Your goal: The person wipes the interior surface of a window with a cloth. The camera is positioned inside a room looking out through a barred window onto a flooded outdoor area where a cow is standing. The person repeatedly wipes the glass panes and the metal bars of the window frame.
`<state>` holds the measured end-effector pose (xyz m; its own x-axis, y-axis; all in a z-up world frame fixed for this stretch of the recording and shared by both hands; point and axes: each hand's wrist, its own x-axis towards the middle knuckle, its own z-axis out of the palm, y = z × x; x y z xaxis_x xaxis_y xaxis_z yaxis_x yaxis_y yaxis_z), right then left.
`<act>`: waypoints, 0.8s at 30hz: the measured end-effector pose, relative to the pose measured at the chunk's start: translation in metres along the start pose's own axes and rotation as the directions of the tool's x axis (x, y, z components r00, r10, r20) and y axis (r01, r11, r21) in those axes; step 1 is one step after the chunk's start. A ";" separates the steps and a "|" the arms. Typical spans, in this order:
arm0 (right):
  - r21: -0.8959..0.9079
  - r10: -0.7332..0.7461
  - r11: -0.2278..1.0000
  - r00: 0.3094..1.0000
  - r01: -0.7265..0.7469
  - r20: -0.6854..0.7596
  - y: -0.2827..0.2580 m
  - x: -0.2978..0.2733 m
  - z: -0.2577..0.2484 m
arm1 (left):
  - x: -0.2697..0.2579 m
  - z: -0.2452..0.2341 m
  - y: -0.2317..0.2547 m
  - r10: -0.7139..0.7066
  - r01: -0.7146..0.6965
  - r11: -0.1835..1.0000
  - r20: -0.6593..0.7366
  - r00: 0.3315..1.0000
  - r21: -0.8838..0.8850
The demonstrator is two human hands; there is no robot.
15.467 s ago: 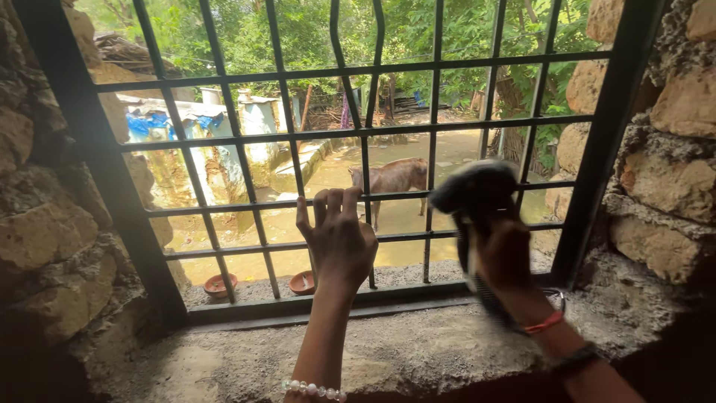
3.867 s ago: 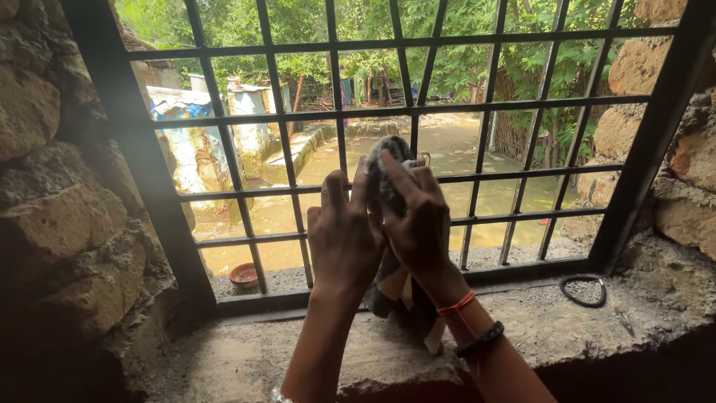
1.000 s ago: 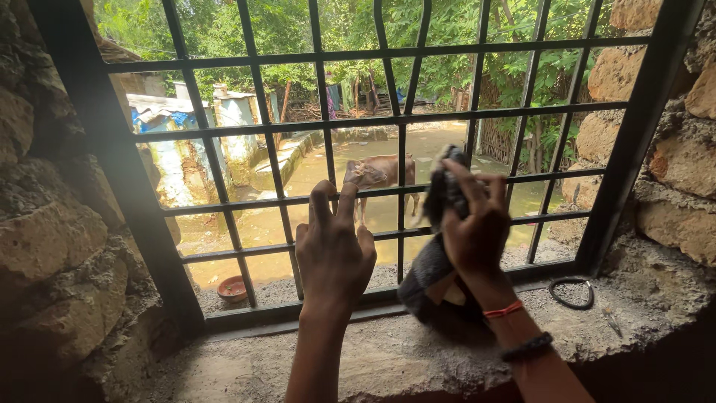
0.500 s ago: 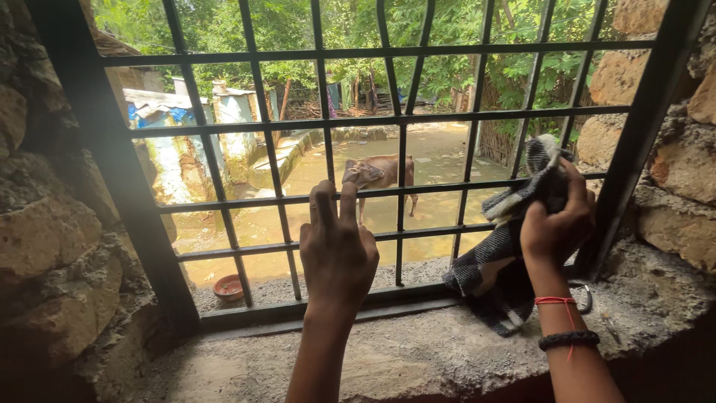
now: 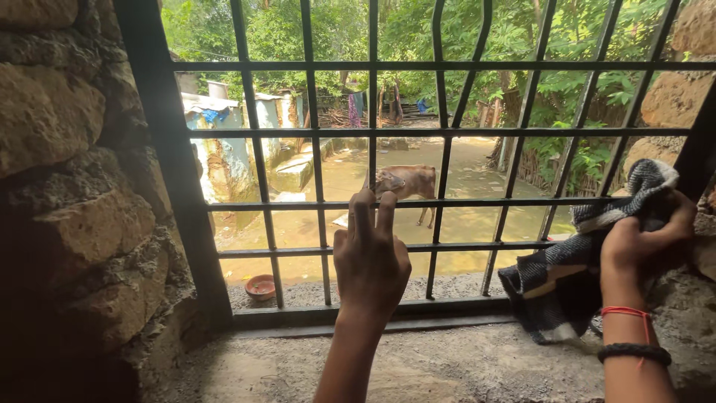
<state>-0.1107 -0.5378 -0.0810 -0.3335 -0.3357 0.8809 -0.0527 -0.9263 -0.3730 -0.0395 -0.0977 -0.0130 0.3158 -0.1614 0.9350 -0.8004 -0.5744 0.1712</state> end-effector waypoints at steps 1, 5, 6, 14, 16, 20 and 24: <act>0.001 -0.011 1.000 1.000 0.011 -0.007 -0.006 0.002 -0.001 | 0.000 0.000 0.000 0.008 -0.008 1.000 -0.006 1.000 -0.006; 0.104 -0.021 0.994 1.000 0.022 -0.010 -0.048 0.004 -0.003 | 0.001 0.000 -0.005 -0.017 0.018 0.999 0.007 1.000 -0.030; 0.113 -0.055 0.992 0.998 0.054 0.003 -0.060 0.004 -0.006 | 0.001 0.001 -0.004 -0.013 0.012 1.000 -0.017 1.000 -0.024; 0.083 -0.111 0.991 0.986 0.102 0.122 -0.172 -0.034 0.004 | 0.004 0.011 -0.006 -0.003 0.003 1.000 -0.028 1.000 0.018; 0.085 -0.103 0.993 0.973 0.087 0.208 -0.211 -0.046 0.010 | 0.004 0.012 -0.007 -0.009 0.009 1.000 -0.028 1.000 0.010; 0.258 -0.078 0.965 0.903 -0.037 0.423 -0.294 -0.080 0.011 | 0.000 0.009 -0.007 -0.019 0.020 1.000 -0.016 1.000 0.023; 0.383 -0.172 0.924 0.886 -0.007 0.431 -0.334 -0.101 0.000 | 0.000 0.004 -0.008 -0.010 0.007 0.998 -0.043 0.999 -0.057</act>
<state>-0.0596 -0.1942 -0.0459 0.1192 -0.2113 0.9701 0.3144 -0.9188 -0.2387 -0.0310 -0.0968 -0.0156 0.3014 -0.1215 0.9457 -0.8259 -0.5289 0.1953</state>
